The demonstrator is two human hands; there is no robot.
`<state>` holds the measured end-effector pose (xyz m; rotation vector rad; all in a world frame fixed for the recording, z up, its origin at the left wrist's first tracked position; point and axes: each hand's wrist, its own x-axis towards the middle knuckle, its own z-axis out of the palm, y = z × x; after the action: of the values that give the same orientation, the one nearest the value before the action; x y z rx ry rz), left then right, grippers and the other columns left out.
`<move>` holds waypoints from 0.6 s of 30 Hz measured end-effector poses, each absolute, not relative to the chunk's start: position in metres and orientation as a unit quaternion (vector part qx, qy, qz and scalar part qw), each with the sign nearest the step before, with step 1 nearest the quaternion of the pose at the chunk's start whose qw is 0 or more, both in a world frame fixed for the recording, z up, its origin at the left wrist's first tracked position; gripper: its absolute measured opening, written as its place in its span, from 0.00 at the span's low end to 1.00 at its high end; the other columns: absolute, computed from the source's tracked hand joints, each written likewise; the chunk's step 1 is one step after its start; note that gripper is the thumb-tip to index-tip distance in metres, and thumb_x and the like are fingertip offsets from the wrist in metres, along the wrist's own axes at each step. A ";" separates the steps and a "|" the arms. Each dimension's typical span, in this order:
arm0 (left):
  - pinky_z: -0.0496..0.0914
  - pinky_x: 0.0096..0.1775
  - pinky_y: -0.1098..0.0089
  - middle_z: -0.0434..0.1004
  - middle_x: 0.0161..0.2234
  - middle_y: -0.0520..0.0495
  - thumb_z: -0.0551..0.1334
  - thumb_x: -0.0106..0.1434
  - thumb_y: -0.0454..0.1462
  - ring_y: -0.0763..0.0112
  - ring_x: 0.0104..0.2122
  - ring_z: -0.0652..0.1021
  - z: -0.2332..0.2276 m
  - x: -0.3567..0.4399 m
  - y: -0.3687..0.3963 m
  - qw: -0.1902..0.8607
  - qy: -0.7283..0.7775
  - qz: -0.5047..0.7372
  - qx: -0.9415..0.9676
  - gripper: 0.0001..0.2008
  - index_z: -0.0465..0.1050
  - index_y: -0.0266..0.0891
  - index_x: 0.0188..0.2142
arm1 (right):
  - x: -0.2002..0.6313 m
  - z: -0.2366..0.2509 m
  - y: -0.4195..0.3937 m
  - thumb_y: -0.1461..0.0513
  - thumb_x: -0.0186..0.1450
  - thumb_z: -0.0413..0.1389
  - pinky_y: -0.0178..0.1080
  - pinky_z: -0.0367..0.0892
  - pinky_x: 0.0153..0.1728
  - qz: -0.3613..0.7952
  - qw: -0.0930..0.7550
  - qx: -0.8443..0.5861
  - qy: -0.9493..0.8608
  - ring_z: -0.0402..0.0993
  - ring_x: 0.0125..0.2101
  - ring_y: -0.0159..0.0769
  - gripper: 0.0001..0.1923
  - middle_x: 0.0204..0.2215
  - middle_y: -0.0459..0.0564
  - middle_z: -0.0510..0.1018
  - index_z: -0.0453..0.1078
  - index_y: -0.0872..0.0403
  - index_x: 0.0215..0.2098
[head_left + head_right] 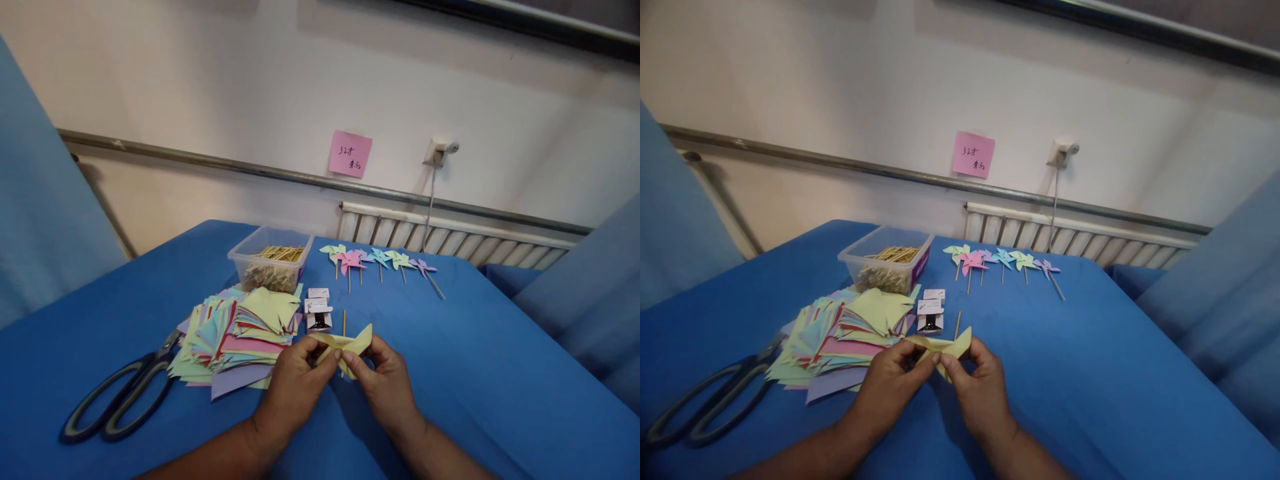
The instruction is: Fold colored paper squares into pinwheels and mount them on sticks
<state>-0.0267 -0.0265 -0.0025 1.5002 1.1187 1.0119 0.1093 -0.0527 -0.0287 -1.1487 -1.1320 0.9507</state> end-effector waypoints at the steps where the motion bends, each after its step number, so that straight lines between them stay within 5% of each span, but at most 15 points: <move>1: 0.66 0.31 0.73 0.76 0.26 0.51 0.61 0.54 0.39 0.70 0.28 0.73 -0.001 -0.026 -0.027 0.485 0.464 0.415 0.614 0.07 0.74 0.38 0.30 | 0.109 -0.028 -0.053 0.60 0.56 0.59 0.40 0.68 0.36 0.405 0.592 -0.495 -0.490 0.73 0.31 0.36 0.11 0.32 0.50 0.80 0.74 0.56 0.37; 18: 0.63 0.25 0.76 0.69 0.21 0.55 0.63 0.50 0.38 0.74 0.23 0.69 -0.002 -0.024 -0.031 0.469 0.485 0.430 0.601 0.06 0.68 0.38 0.24 | 0.108 -0.025 -0.058 0.62 0.58 0.57 0.38 0.68 0.38 0.309 0.581 -0.515 -0.549 0.73 0.35 0.38 0.10 0.34 0.50 0.79 0.72 0.56 0.38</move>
<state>-0.0235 -0.0305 -0.0019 1.4728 1.1892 1.0533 0.1075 -0.0584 -0.0247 -1.2021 -1.2834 0.7209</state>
